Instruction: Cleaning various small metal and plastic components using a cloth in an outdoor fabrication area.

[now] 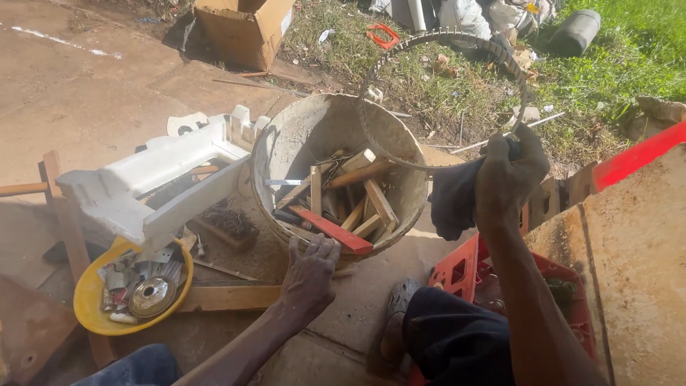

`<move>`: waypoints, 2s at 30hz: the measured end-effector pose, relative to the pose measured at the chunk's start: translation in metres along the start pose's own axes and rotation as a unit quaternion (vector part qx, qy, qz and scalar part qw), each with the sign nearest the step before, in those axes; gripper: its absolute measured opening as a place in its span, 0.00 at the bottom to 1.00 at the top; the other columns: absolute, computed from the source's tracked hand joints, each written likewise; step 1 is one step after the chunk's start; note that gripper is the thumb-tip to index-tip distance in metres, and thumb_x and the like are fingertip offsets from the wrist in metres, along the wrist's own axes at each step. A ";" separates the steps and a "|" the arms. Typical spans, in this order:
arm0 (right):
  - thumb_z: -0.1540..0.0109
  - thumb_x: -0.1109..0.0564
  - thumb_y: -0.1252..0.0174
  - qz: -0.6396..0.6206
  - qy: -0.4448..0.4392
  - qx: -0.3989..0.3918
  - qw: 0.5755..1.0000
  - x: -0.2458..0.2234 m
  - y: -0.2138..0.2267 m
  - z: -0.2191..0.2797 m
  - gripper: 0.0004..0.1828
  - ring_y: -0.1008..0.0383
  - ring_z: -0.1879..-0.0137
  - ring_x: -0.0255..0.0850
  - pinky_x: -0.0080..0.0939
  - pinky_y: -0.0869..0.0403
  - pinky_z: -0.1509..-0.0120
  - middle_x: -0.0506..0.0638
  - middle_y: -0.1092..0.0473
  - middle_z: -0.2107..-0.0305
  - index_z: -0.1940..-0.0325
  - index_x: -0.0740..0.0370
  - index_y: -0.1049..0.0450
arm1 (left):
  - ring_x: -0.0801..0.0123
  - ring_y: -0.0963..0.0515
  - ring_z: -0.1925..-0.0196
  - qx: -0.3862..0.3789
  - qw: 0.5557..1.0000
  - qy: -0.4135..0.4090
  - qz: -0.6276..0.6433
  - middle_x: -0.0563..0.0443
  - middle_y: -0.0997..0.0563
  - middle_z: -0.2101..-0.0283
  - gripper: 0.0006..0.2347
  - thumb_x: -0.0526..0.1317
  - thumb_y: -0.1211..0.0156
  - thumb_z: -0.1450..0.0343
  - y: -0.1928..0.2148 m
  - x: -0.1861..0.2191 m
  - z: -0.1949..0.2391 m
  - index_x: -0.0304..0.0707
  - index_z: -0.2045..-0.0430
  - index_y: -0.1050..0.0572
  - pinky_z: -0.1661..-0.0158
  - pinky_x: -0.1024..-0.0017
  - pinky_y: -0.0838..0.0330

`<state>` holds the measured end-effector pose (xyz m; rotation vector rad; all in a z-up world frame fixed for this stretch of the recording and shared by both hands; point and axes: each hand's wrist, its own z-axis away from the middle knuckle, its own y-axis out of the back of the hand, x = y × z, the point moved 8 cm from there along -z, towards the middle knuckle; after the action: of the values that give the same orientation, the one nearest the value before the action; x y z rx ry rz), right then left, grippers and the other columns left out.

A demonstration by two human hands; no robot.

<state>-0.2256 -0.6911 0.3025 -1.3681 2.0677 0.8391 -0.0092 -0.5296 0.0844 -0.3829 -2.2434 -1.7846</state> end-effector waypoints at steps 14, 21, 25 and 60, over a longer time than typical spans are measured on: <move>0.38 0.60 0.47 -0.077 -0.134 -0.145 0.977 -0.007 -0.065 0.034 0.23 0.30 0.67 0.41 0.41 0.36 0.60 0.60 0.25 0.75 0.39 0.72 0.27 | 0.53 0.42 0.24 -0.048 0.985 0.149 0.072 0.42 0.35 0.28 0.25 0.32 0.52 0.32 0.020 -0.046 -0.067 0.37 0.36 0.32 0.29 0.45 0.59; 0.39 0.58 0.46 -0.056 -0.124 -0.237 0.962 -0.030 -0.095 0.072 0.18 0.30 0.67 0.43 0.42 0.35 0.58 0.57 0.25 0.77 0.49 0.66 0.20 | 0.54 0.18 0.50 0.188 0.618 0.343 0.682 0.41 0.23 0.54 0.22 0.54 0.53 0.26 0.182 -0.123 0.011 0.35 0.48 0.30 0.54 0.61 0.23; 0.39 0.60 0.47 -0.090 -0.122 -0.316 0.937 -0.049 -0.130 0.112 0.18 0.27 0.67 0.45 0.40 0.35 0.59 0.59 0.24 0.77 0.47 0.70 0.21 | 0.49 0.22 0.39 0.199 0.559 0.313 0.742 0.41 0.22 0.45 0.24 0.53 0.49 0.26 0.235 -0.090 0.050 0.34 0.42 0.28 0.39 0.60 0.32; 0.39 0.54 0.35 -0.217 -0.310 -0.362 0.852 -0.138 -0.156 0.176 0.13 0.21 0.67 0.44 0.44 0.24 0.56 0.60 0.21 0.76 0.59 0.70 0.17 | 0.57 0.21 0.86 0.169 0.760 0.217 0.589 0.37 0.22 0.83 0.13 0.44 0.34 0.30 0.251 -0.076 0.066 0.30 0.65 0.24 0.80 0.65 0.26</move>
<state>-0.0166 -0.5247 0.2485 -1.5438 0.9040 1.6659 0.1490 -0.4150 0.2711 -0.9093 -1.3280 -0.6615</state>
